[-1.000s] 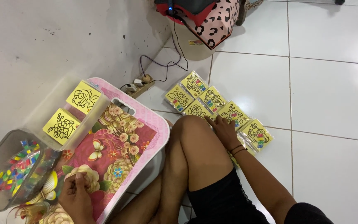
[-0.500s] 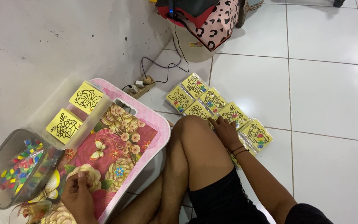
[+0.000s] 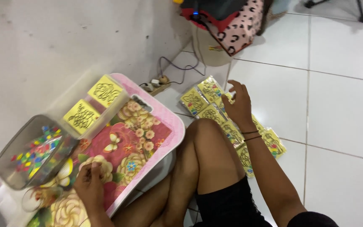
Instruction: The person sits on the floor and assembles small puzzle kits by placing colorful plastic pieces onto yellow paper templates with printed outlines. They pick up templates, place them on a tray, insert pieces into the designated spots, and then place the completed kits into clear plastic bags.
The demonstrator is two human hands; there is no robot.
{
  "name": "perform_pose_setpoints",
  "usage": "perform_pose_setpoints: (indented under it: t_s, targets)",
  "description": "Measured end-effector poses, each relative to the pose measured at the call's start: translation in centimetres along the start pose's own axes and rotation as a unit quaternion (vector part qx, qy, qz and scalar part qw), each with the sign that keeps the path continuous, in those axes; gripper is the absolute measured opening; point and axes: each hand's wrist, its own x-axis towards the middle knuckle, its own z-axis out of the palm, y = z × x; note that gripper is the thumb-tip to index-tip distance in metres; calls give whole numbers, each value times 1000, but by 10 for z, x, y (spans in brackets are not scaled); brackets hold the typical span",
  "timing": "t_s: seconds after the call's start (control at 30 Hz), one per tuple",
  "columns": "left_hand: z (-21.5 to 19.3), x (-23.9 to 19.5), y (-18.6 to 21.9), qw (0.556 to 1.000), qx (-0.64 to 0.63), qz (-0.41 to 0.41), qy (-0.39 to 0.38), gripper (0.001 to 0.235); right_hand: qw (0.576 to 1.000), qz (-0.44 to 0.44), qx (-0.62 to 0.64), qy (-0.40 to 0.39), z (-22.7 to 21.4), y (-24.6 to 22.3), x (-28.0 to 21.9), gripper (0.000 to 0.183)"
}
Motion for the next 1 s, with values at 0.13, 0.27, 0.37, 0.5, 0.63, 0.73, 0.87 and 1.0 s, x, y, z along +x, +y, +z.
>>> perform_pose_setpoints:
  t_s: [0.13,0.27,0.37,0.5,0.63,0.73,0.87,1.0]
  targets:
    - [0,5,-17,1000,-29,-10,-1,24,986,-101,133,-27,32,-82,20,48]
    - [0,4,-5,998,-56,16,10,21,948,-152,201,-194,82,-150,15,46]
    - [1,1,6,997,-68,28,32,18,899,-216,164,-344,126,-191,-1,40]
    - [0,5,1,996,-82,27,26,17,803,-314,26,-505,171,-240,-31,22]
    - [-7,5,14,994,-105,24,31,20,762,-379,-6,-525,232,-243,-44,24]
    - [-6,6,8,993,-106,32,26,21,772,-399,-43,-493,259,-248,-51,33]
    - [-9,4,13,994,-102,45,18,25,793,-418,-70,-437,257,-258,-54,37]
    - [-2,10,-8,990,-88,106,16,17,804,-429,-99,-400,257,-256,-56,39]
